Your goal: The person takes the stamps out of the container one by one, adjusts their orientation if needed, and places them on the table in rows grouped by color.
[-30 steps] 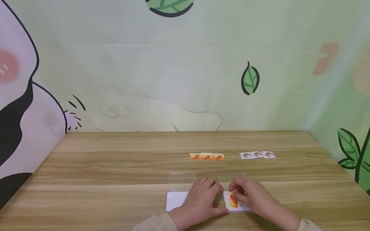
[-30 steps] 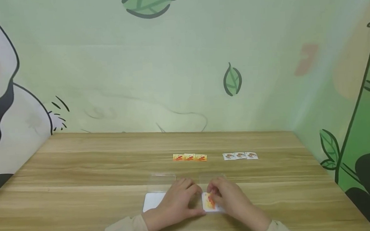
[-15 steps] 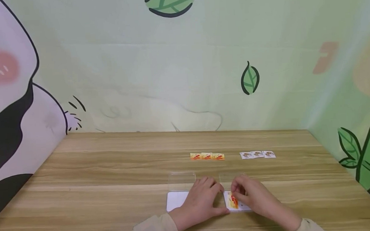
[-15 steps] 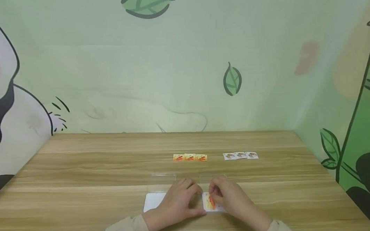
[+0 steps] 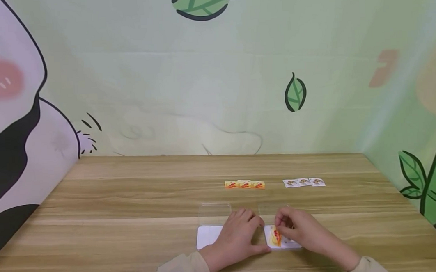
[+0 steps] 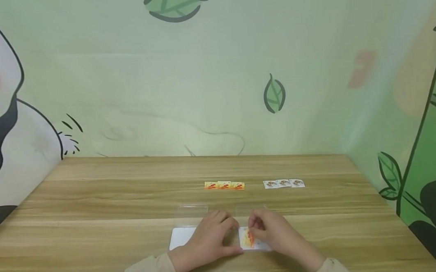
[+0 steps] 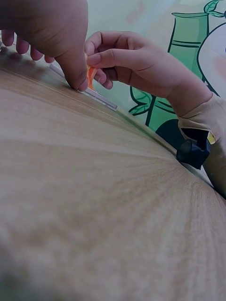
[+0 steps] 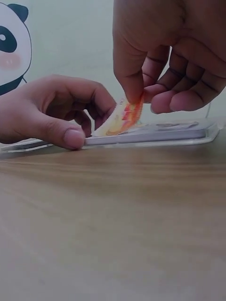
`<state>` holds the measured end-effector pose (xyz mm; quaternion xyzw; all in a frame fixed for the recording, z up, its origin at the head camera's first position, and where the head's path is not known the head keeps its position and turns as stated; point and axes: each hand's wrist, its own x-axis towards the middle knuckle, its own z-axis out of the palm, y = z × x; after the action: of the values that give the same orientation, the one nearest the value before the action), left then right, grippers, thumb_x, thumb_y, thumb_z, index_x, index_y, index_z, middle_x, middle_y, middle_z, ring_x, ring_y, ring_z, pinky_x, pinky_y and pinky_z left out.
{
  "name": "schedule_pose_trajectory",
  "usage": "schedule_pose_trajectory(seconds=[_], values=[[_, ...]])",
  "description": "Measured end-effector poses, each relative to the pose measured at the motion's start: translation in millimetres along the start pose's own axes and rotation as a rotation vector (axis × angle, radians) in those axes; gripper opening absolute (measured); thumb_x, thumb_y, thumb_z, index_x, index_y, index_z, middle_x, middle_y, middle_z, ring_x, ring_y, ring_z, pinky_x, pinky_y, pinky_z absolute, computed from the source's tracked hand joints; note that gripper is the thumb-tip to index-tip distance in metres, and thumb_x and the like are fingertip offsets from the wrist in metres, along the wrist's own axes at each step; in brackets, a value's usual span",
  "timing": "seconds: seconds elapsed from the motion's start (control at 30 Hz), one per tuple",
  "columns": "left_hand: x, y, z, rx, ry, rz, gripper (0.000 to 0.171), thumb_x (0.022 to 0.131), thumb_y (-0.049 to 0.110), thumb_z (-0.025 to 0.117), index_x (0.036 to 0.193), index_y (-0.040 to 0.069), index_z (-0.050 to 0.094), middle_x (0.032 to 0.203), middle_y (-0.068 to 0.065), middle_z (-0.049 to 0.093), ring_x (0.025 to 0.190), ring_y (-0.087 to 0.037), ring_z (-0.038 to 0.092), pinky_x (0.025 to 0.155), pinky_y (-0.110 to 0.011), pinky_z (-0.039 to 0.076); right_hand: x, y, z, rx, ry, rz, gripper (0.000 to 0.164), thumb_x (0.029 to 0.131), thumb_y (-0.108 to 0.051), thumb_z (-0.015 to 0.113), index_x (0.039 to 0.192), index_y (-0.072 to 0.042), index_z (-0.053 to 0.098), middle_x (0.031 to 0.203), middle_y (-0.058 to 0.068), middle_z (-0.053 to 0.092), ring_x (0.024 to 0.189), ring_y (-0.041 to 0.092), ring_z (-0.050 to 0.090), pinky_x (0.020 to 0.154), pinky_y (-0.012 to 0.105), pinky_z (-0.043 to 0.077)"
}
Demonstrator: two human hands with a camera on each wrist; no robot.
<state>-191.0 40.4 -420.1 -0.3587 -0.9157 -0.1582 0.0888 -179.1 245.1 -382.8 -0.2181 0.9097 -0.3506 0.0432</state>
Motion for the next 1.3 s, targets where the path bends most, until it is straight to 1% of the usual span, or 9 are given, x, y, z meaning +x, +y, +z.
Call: schedule_pose_trajectory(seconds=[0.2,0.37,0.63,0.87,1.03,1.3], values=[[-0.3,-1.0,1.9,-0.001,0.003,0.004,0.049,0.076,0.058,0.072,0.105,0.020,0.063,0.103,0.007,0.056,0.102,-0.012,0.051,0.094,-0.031,0.043,0,1,-4,0.052,-0.028,0.007,0.005,0.088,-0.008,0.063,0.086,-0.008,0.058,0.073,-0.003,0.055,0.065,-0.001,0.048,0.058,0.018,0.044],[-0.7,-1.0,1.1,0.002,0.011,0.011,0.049,0.076,0.058,0.072,0.105,0.019,0.063,0.103,0.006,0.056,0.102,-0.012,0.051,0.094,-0.031,0.043,0,2,-7,0.108,-0.046,-0.004,0.007,0.089,-0.010,0.063,0.088,-0.005,0.058,0.073,-0.003,0.056,0.065,-0.001,0.049,0.058,0.019,0.045],[-1.1,-0.5,-0.4,0.003,0.006,0.006,0.050,0.076,0.057,0.072,0.106,0.019,0.063,0.104,0.006,0.056,0.104,-0.013,0.051,0.095,-0.033,0.044,-1,6,-11,0.184,-0.075,-0.009,0.009,0.090,-0.010,0.061,0.090,-0.002,0.058,0.075,0.002,0.056,0.065,0.002,0.053,0.056,0.020,0.047],[-0.8,0.2,-0.6,-0.005,-0.004,-0.005,0.050,0.076,0.058,0.072,0.107,0.019,0.063,0.104,0.006,0.057,0.103,-0.012,0.051,0.095,-0.032,0.043,-1,6,-15,0.233,-0.039,0.023,0.013,0.091,-0.011,0.059,0.093,0.002,0.056,0.079,0.006,0.058,0.065,0.003,0.052,0.054,0.020,0.046],[-0.6,0.1,0.3,-0.008,-0.011,-0.009,0.050,0.076,0.058,0.071,0.108,0.019,0.064,0.104,0.006,0.057,0.102,-0.012,0.050,0.095,-0.032,0.043,0,8,-16,0.261,-0.035,0.044,0.015,0.093,-0.010,0.059,0.096,0.004,0.056,0.081,0.007,0.057,0.067,0.004,0.053,0.054,0.020,0.046],[0.3,-0.7,1.1,-0.011,-0.018,-0.014,0.051,0.076,0.058,0.071,0.108,0.019,0.064,0.105,0.006,0.057,0.102,-0.012,0.051,0.095,-0.033,0.044,1,11,-16,0.260,-0.003,0.070,0.016,0.092,-0.009,0.059,0.097,0.005,0.055,0.080,0.008,0.056,0.066,0.005,0.052,0.052,0.020,0.044]])
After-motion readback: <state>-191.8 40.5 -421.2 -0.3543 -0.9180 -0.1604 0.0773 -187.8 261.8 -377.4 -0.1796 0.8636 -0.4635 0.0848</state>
